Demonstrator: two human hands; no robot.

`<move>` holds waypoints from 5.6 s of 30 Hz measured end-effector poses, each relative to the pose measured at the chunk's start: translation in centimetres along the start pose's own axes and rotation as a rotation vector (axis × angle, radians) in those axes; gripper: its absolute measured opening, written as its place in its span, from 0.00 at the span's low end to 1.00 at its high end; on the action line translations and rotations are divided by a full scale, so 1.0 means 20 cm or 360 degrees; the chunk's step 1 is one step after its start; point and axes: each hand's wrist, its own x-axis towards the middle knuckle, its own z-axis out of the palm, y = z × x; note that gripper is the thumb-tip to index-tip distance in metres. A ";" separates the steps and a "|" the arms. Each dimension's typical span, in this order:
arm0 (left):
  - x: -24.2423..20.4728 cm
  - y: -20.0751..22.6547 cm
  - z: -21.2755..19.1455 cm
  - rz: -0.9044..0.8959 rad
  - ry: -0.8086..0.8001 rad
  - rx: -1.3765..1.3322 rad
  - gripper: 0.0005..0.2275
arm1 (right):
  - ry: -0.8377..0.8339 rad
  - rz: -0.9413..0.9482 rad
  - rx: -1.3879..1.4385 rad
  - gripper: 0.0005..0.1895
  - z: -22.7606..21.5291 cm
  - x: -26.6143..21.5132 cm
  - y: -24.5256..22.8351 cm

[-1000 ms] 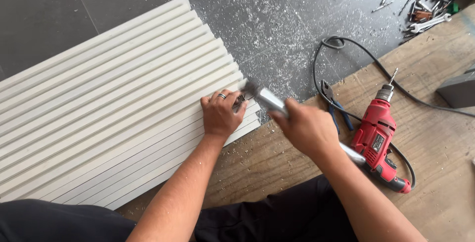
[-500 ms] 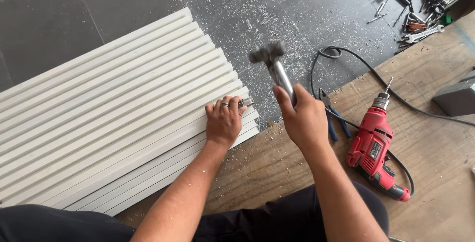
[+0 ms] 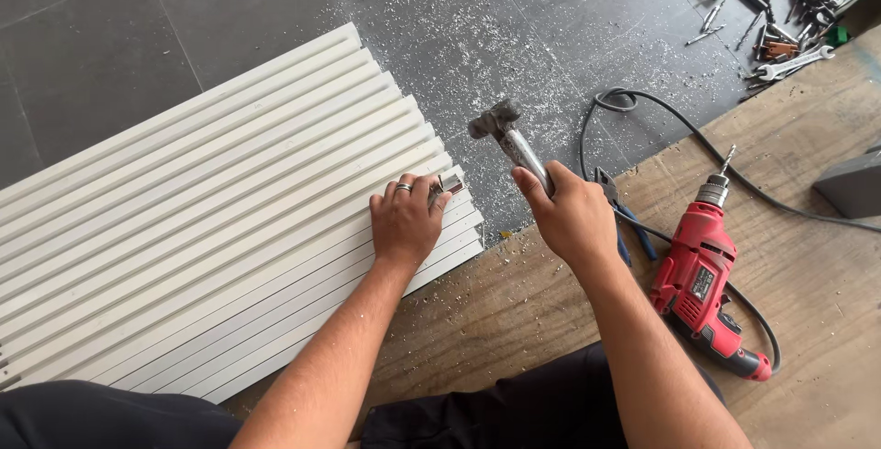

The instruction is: The person uses a hammer and a metal punch to drive fasteners into the ends of stacked white moldings. They then use a red power drill to drive screws into the moldings, securing them together.

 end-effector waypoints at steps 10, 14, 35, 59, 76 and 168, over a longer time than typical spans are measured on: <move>-0.02 -0.05 0.07 0.0072 -0.0001 -0.0217 0.12 | -0.0074 0.0044 -0.0087 0.34 0.02 0.02 0.01; 0.01 -0.04 0.05 0.0063 0.0025 -0.0263 0.13 | -0.0072 0.0031 -0.0100 0.33 0.02 0.04 -0.01; 0.02 -0.03 0.06 -0.0027 -0.0022 -0.0133 0.15 | -0.0369 0.0340 -0.0181 0.33 0.02 -0.02 -0.01; 0.04 -0.04 0.07 -0.0141 -0.0094 -0.0262 0.13 | -0.0736 0.0973 0.1095 0.24 0.12 -0.05 0.03; 0.05 0.00 0.06 -0.0116 -0.0019 -0.0192 0.14 | -0.0707 0.1157 0.1490 0.22 0.19 0.01 0.06; 0.06 -0.04 0.04 -0.0013 0.0003 0.0046 0.15 | 0.0006 -0.0068 0.0046 0.24 0.05 0.04 0.02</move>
